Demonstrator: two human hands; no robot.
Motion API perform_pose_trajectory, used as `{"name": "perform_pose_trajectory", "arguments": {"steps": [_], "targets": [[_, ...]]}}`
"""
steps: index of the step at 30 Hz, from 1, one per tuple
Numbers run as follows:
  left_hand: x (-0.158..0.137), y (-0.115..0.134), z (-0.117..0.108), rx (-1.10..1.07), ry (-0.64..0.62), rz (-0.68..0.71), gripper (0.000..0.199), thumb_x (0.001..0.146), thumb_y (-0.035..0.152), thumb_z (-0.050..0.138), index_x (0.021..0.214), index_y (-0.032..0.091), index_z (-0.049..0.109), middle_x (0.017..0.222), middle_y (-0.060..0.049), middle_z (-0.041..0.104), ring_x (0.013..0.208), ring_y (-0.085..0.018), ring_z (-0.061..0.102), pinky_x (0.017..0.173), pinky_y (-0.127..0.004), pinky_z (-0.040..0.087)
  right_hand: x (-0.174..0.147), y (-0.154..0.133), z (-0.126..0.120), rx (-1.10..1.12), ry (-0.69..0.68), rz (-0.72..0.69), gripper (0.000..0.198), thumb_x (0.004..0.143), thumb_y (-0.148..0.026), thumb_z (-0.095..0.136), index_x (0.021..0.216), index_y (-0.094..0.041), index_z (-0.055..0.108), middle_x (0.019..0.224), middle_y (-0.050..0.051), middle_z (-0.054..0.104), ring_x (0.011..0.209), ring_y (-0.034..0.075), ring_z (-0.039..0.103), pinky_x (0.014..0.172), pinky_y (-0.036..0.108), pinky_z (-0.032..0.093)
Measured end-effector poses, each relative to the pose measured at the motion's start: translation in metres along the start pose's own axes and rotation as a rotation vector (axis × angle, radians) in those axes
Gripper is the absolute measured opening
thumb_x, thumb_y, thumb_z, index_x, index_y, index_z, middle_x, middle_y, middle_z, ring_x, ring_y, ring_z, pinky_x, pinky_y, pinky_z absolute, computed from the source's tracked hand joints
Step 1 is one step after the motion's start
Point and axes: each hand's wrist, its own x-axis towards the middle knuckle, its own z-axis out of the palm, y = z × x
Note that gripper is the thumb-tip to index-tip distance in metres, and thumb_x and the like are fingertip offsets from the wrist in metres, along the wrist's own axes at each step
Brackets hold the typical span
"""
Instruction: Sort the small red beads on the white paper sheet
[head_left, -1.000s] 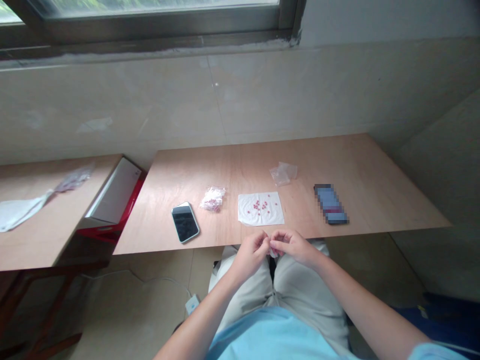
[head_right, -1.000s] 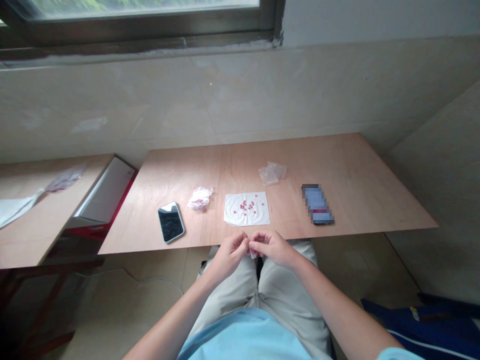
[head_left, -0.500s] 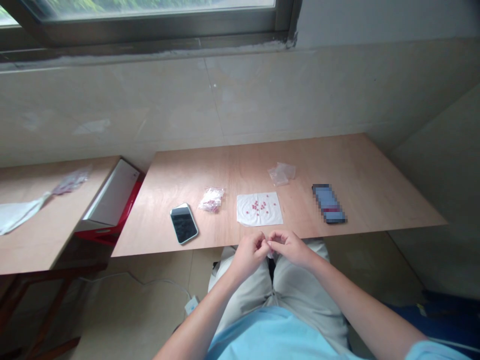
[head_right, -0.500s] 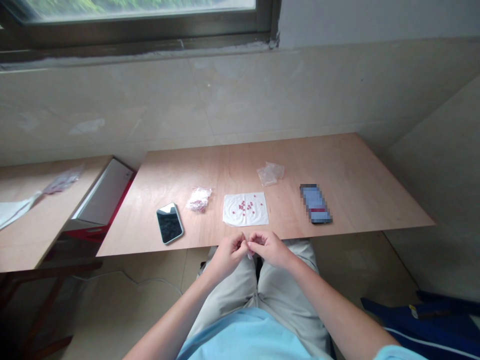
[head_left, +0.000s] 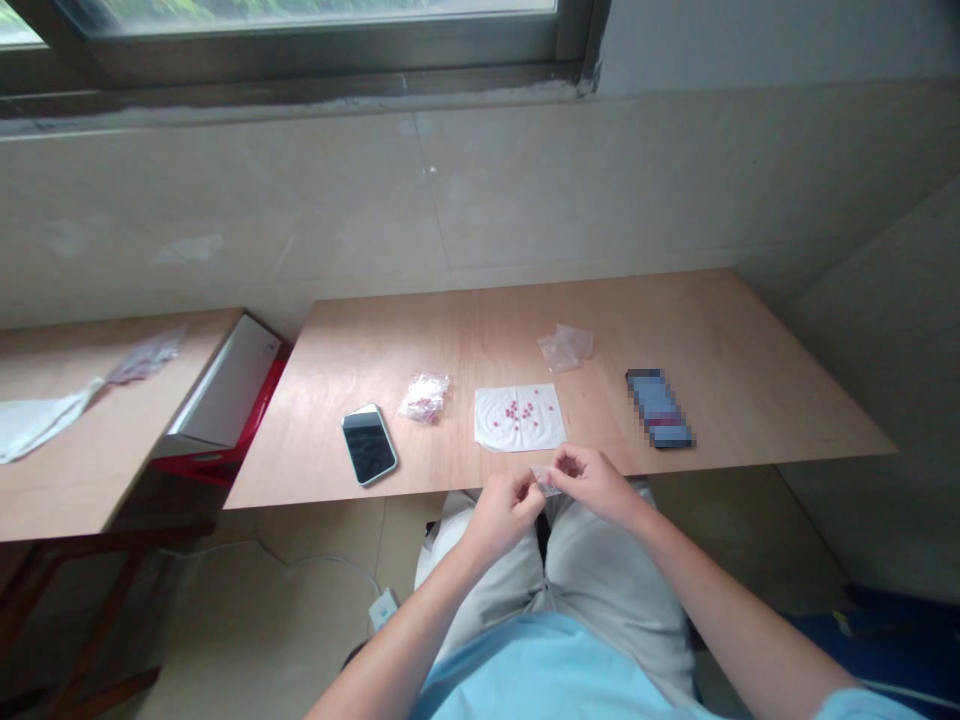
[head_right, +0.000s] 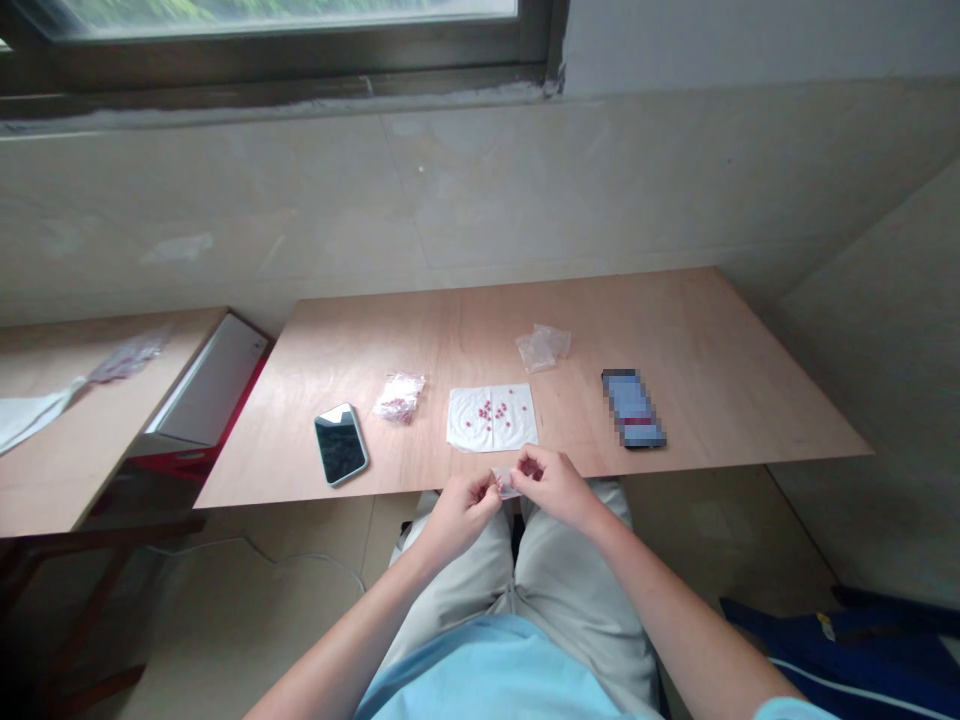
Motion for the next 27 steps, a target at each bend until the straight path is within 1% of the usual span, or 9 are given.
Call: {"name": "perform_pose_trajectory", "arguments": {"steps": [2,4,5,7,9,11,16,21,27], "targets": [[0.0,-0.001,0.0,-0.003,0.0,0.02,0.033,0.093,0.025,0.046,0.061,0.019,0.039,0.057,0.004,0.037,0.057,-0.012,0.038,0.056,-0.026,0.025,-0.002,-0.001,0.001,-0.07,0.027,-0.026,0.02,0.087,-0.038,0.069,0.082,-0.021,0.059,0.072,-0.002,0.061,0.064,0.015,0.054,0.061,0.026,0.041],[0.0,-0.001,-0.002,0.01,0.042,0.052,0.032,0.096,0.03,0.047,0.066,0.018,0.047,0.062,0.003,0.046,0.061,-0.013,0.045,0.058,-0.026,0.032,-0.004,-0.004,0.003,-0.085,0.024,-0.041,0.018,0.089,-0.037,0.067,0.083,-0.022,0.058,0.074,-0.002,0.061,0.064,0.015,0.054,0.061,0.026,0.042],[0.0,-0.001,-0.003,0.023,0.078,0.081,0.027,0.095,0.033,0.051,0.072,0.018,0.052,0.069,0.001,0.053,0.067,-0.015,0.051,0.062,-0.027,0.037,-0.004,-0.005,0.004,-0.081,0.019,-0.049,0.018,0.09,-0.037,0.066,0.083,-0.022,0.058,0.075,-0.001,0.061,0.064,0.015,0.054,0.062,0.026,0.042],[0.001,0.0,-0.005,0.054,0.149,0.166,0.02,0.09,0.037,0.064,0.098,0.019,0.061,0.097,-0.006,0.064,0.092,-0.021,0.061,0.08,-0.032,0.047,-0.005,-0.008,0.005,-0.05,0.01,-0.062,0.018,0.091,-0.038,0.064,0.084,-0.022,0.058,0.076,-0.001,0.061,0.066,0.015,0.055,0.063,0.027,0.043],[0.001,0.0,-0.005,0.091,0.184,0.248,0.054,0.081,0.04,0.076,0.127,0.022,0.055,0.13,-0.013,0.058,0.121,-0.029,0.055,0.101,-0.042,0.046,-0.005,-0.011,0.005,0.011,-0.006,-0.066,0.019,0.092,-0.039,0.064,0.085,-0.022,0.059,0.078,0.0,0.061,0.069,0.016,0.057,0.065,0.027,0.045],[0.001,-0.002,-0.004,0.13,0.169,0.285,0.073,0.078,0.042,0.081,0.139,0.024,0.047,0.143,-0.015,0.051,0.134,-0.032,0.048,0.111,-0.049,0.04,-0.005,-0.013,0.006,0.073,-0.029,-0.064,0.019,0.091,-0.04,0.065,0.087,-0.022,0.06,0.081,0.001,0.063,0.073,0.017,0.058,0.068,0.028,0.046],[0.002,-0.008,0.0,0.18,0.121,0.27,0.061,0.083,0.045,0.076,0.135,0.024,0.051,0.133,-0.014,0.06,0.126,-0.031,0.055,0.108,-0.05,0.043,-0.006,-0.014,0.005,0.078,-0.065,-0.074,0.017,0.092,-0.038,0.064,0.093,-0.021,0.066,0.085,0.002,0.066,0.076,0.018,0.06,0.071,0.029,0.048],[0.001,-0.006,-0.003,0.19,0.121,0.274,0.075,0.078,0.052,0.079,0.14,0.024,0.048,0.131,-0.014,0.059,0.123,-0.032,0.056,0.105,-0.049,0.045,-0.007,-0.016,0.003,0.03,-0.05,-0.073,0.019,0.093,-0.036,0.062,0.099,-0.022,0.073,0.096,0.005,0.072,0.083,0.02,0.065,0.073,0.03,0.051],[0.001,0.001,-0.006,0.137,0.121,0.263,0.053,0.084,0.042,0.075,0.13,0.023,0.058,0.12,-0.011,0.061,0.113,-0.028,0.059,0.099,-0.041,0.047,-0.008,-0.021,0.001,-0.091,-0.031,-0.134,0.021,0.094,-0.024,0.056,0.097,-0.021,0.076,0.104,0.007,0.074,0.091,0.022,0.068,0.077,0.031,0.053]]}}
